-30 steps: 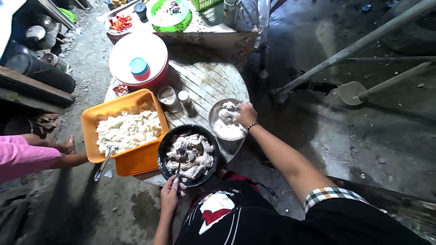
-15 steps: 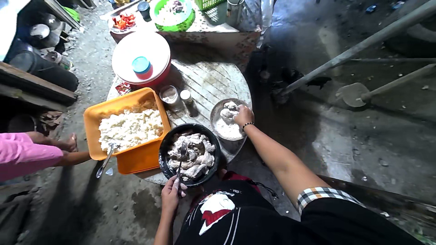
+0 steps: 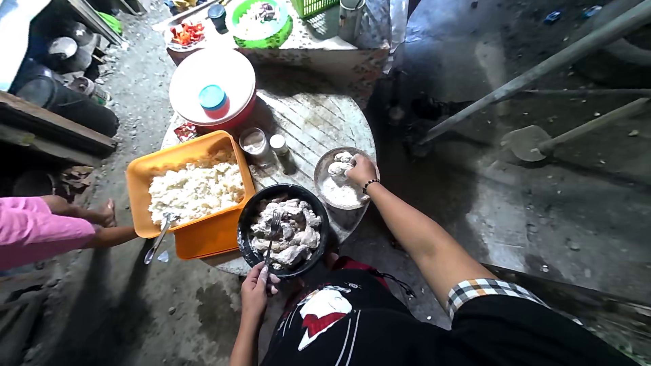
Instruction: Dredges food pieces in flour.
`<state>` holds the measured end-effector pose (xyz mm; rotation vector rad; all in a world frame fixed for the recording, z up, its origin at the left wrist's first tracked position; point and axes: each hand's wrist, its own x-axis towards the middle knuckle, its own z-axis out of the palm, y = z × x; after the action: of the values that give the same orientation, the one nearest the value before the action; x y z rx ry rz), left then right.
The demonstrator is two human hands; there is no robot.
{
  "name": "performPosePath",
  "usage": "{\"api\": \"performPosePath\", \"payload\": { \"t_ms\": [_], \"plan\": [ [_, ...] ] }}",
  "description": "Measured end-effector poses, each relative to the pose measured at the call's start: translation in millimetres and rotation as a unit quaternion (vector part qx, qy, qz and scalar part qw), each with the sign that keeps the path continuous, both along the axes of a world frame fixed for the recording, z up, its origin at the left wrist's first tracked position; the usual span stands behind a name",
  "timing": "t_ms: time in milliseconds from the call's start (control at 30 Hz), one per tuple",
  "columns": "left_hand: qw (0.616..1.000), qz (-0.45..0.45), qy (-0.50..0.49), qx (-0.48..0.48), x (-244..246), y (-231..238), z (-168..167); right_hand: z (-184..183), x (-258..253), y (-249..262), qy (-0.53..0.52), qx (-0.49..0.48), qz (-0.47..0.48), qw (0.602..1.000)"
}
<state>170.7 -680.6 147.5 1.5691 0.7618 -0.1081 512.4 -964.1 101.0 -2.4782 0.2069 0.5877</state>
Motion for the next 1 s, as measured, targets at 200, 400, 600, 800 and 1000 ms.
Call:
{"api": "performPosePath", "payload": {
  "t_ms": [200, 400, 600, 800, 1000],
  "plan": [
    [1.000, -0.002, 0.000, -0.002, 1, -1, -1, -10, 4, -1, -0.007, 0.110, -0.067, 0.992],
    [1.000, 0.005, 0.009, 0.002, 2, -1, 2, 6, -10, 7, -0.106, 0.179, 0.023, 0.978],
    [1.000, 0.006, 0.002, 0.001, 0, -2, 2, -21, -42, -8, -0.230, 0.111, 0.249, 0.934],
    [1.000, 0.006, 0.006, 0.005, -2, -2, 1, -7, -60, -18, -0.096, -0.001, 0.405, 0.910],
    [1.000, 0.011, 0.001, -0.005, 1, -3, 0, -14, -59, -18, -0.043, -0.047, 0.458, 0.887]
  ]
}}
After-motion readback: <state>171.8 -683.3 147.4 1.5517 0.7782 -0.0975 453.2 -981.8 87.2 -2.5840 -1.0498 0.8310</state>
